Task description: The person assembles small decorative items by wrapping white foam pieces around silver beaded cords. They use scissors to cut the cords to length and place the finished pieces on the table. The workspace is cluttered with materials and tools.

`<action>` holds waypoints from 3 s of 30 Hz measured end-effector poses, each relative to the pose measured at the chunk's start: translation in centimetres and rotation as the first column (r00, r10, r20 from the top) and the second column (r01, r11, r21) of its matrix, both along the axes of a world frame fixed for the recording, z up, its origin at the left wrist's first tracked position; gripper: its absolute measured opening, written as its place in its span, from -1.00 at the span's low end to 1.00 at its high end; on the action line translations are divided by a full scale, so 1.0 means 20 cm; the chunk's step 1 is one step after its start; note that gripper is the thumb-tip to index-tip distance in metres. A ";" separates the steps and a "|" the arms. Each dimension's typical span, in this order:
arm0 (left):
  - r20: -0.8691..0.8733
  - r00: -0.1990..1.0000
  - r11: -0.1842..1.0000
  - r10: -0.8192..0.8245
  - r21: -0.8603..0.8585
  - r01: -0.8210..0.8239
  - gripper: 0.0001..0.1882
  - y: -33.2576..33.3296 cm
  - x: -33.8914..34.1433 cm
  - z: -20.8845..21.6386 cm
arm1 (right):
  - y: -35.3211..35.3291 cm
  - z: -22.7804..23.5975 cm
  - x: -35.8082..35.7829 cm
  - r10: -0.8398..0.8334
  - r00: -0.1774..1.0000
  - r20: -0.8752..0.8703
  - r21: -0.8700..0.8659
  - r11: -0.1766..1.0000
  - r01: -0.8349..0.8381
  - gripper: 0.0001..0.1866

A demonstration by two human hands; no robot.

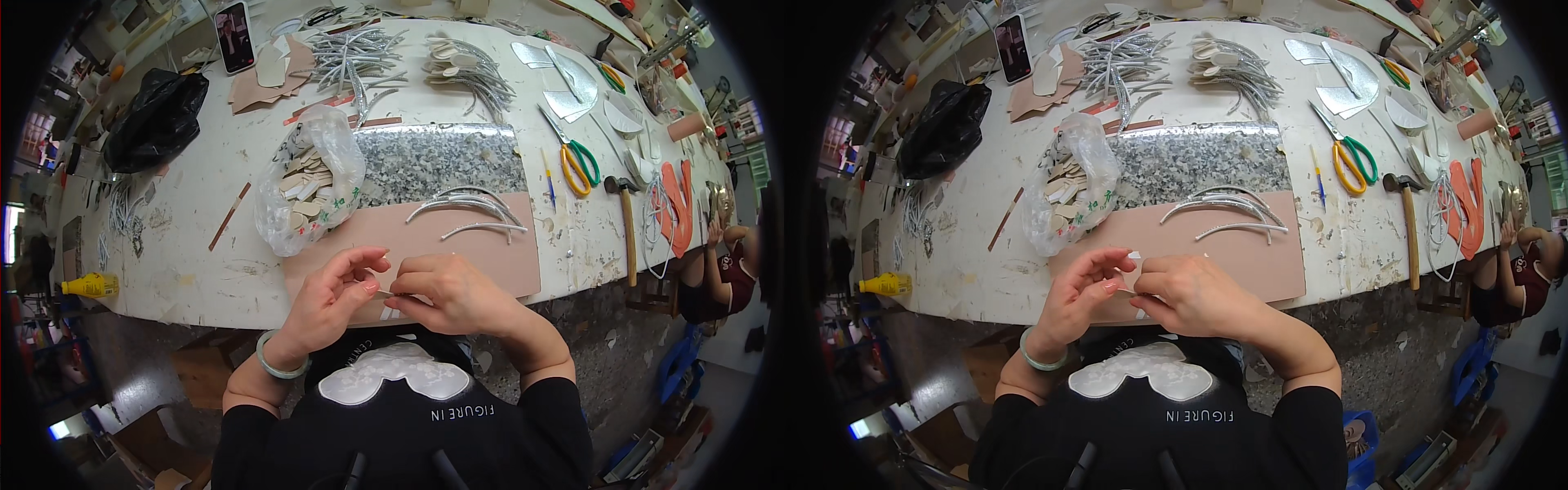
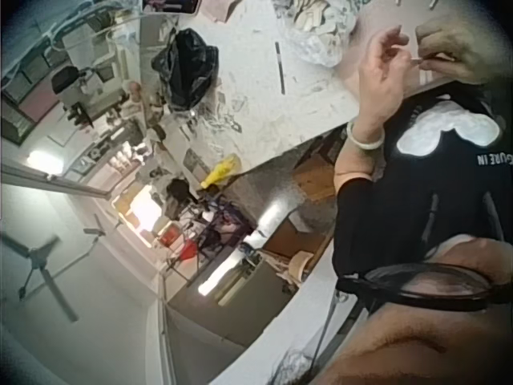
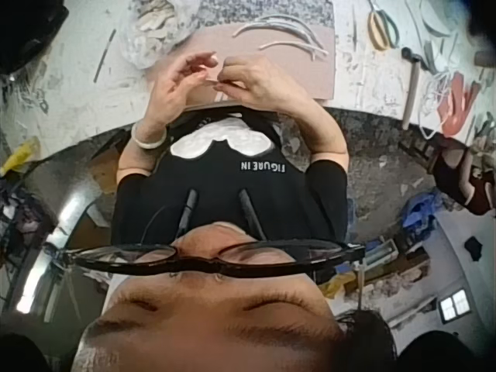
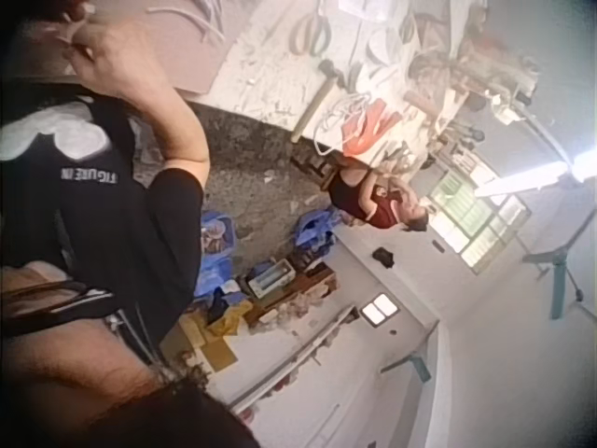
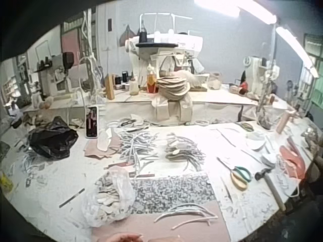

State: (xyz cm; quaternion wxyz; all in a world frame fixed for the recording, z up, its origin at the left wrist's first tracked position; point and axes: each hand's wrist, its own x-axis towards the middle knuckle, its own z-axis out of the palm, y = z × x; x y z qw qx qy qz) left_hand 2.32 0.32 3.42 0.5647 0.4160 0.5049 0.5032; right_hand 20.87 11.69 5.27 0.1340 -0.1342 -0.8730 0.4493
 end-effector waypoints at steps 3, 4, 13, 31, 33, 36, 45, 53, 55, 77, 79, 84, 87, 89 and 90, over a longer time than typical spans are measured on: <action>0.195 0.979 0.993 0.063 -0.115 -0.041 -0.64 0.00 -0.01 0.02 | 0.00 -0.02 0.00 0.072 0.993 -0.096 0.032 0.997 -0.069 -0.86; 0.298 0.947 0.974 0.121 -0.220 -0.055 -0.65 0.01 -0.04 0.05 | 0.00 -0.02 0.01 0.099 0.986 -0.134 0.054 0.994 -0.093 -0.87; -0.761 0.605 0.969 0.233 0.236 -0.076 -0.69 -0.07 -0.10 -0.10 | 0.02 -0.01 0.09 -0.056 0.981 -0.184 0.018 0.998 0.060 -0.83; -0.784 0.539 0.911 0.308 0.407 0.072 -0.83 -0.04 -0.05 -0.18 | -0.10 -0.29 -0.17 -0.293 0.954 -0.063 -0.150 0.948 0.282 -0.66; -0.776 0.547 0.910 0.316 0.411 0.057 -0.82 -0.04 -0.05 -0.17 | -0.10 -0.30 -0.16 -0.290 0.955 -0.064 -0.123 0.952 0.281 -0.65; -0.767 0.549 0.902 0.332 0.429 0.053 -0.81 -0.04 -0.05 -0.18 | -0.09 -0.30 -0.16 -0.282 0.958 -0.053 -0.157 0.950 0.271 -0.69; -0.670 0.600 0.813 0.438 0.580 0.054 -0.76 -0.06 -0.05 -0.18 | -0.03 -0.22 -0.15 -0.410 0.896 0.173 -0.468 0.766 0.441 -0.81; -0.010 0.949 0.933 0.314 0.188 -0.307 -0.74 -0.11 -0.10 -0.20 | 0.01 -0.26 -0.13 -0.403 0.914 -0.050 -0.140 0.909 0.393 -0.73; 0.043 0.952 0.947 0.302 0.102 -0.305 -0.73 -0.10 -0.11 -0.17 | 0.01 -0.18 -0.11 -0.380 0.925 0.001 -0.128 0.917 0.377 -0.68; 0.531 0.831 0.960 0.168 -0.281 -0.014 -0.67 0.00 -0.07 -0.01 | 0.01 -0.04 -0.01 -0.225 0.955 -0.194 -0.194 0.963 0.188 -0.81; 0.597 0.788 0.968 0.148 -0.251 0.009 -0.68 0.01 -0.08 0.00 | 0.01 -0.05 -0.02 -0.215 0.962 -0.167 -0.177 0.967 0.185 -0.82; 0.486 0.860 0.961 0.153 -0.277 -0.014 -0.68 0.00 -0.08 0.02 | 0.03 -0.06 -0.02 -0.208 0.959 -0.192 -0.141 0.973 0.183 -0.85; 0.439 0.886 0.962 0.149 -0.270 -0.028 -0.67 0.00 -0.07 0.01 | 0.03 -0.05 -0.02 -0.216 0.958 -0.187 -0.147 0.971 0.190 -0.85; 0.422 0.893 0.958 0.158 -0.283 -0.036 -0.66 0.01 -0.07 0.03 | 0.03 -0.05 -0.02 -0.226 0.962 -0.152 -0.142 0.968 0.205 -0.84; 0.418 0.895 0.959 0.157 -0.282 -0.036 -0.66 0.01 -0.07 0.03 | 0.03 -0.05 -0.02 -0.228 0.961 -0.154 -0.131 0.969 0.209 -0.84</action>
